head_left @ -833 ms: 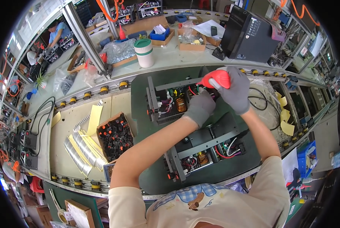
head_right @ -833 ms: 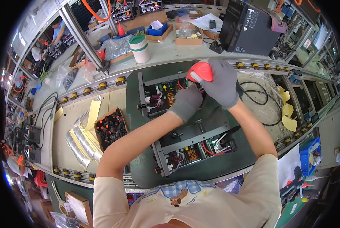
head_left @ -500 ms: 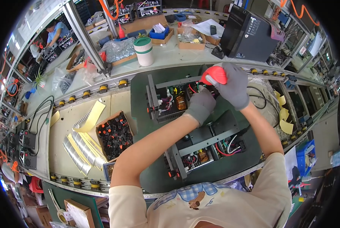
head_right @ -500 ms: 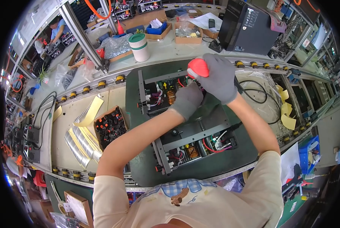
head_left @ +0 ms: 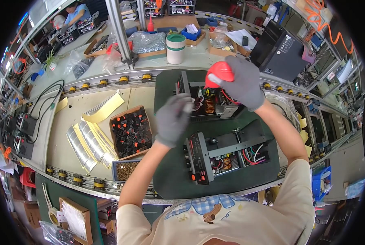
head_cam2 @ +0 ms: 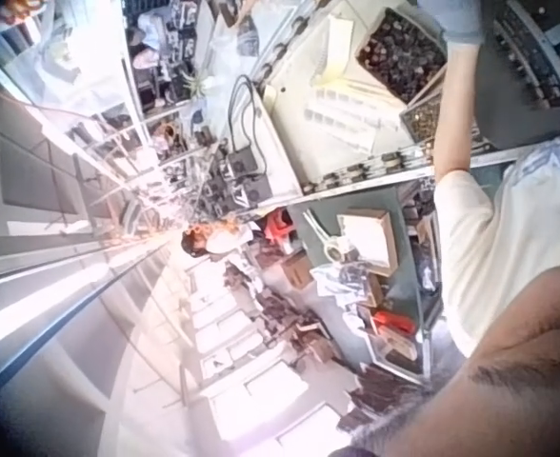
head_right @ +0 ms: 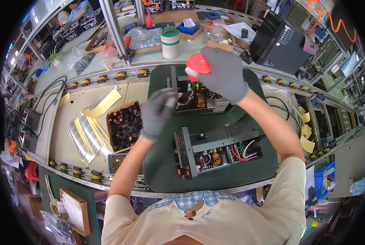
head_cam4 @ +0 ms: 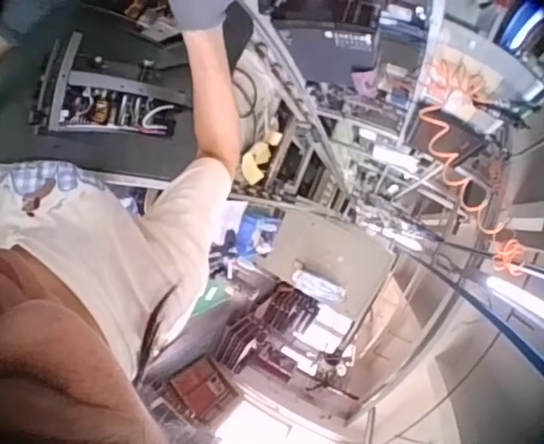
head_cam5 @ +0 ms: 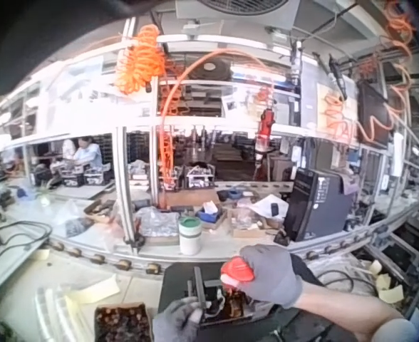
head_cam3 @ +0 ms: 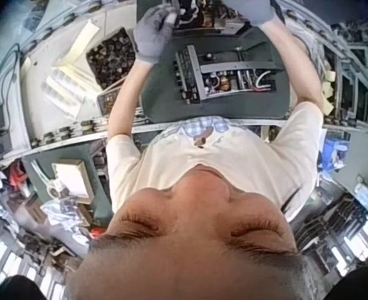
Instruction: Assembling and inspecting electronic components and power supply units on an industrial assembly line.
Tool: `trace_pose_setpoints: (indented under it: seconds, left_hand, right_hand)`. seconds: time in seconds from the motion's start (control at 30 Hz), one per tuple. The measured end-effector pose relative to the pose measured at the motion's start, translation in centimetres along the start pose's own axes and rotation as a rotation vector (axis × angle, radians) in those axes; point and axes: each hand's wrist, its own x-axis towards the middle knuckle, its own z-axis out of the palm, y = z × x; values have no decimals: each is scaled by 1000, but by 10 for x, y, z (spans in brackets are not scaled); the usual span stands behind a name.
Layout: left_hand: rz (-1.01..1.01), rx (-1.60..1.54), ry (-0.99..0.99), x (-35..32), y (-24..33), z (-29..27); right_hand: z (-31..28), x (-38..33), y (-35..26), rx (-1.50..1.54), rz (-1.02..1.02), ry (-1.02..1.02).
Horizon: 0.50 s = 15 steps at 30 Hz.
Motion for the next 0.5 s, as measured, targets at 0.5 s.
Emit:
trace_pose_setpoints:
  seconds: [0.5]
  left_hand:
    - [-317,341,-44,-86,-79,35]
  right_hand:
    - [51,16,-13,-48,-302,-59]
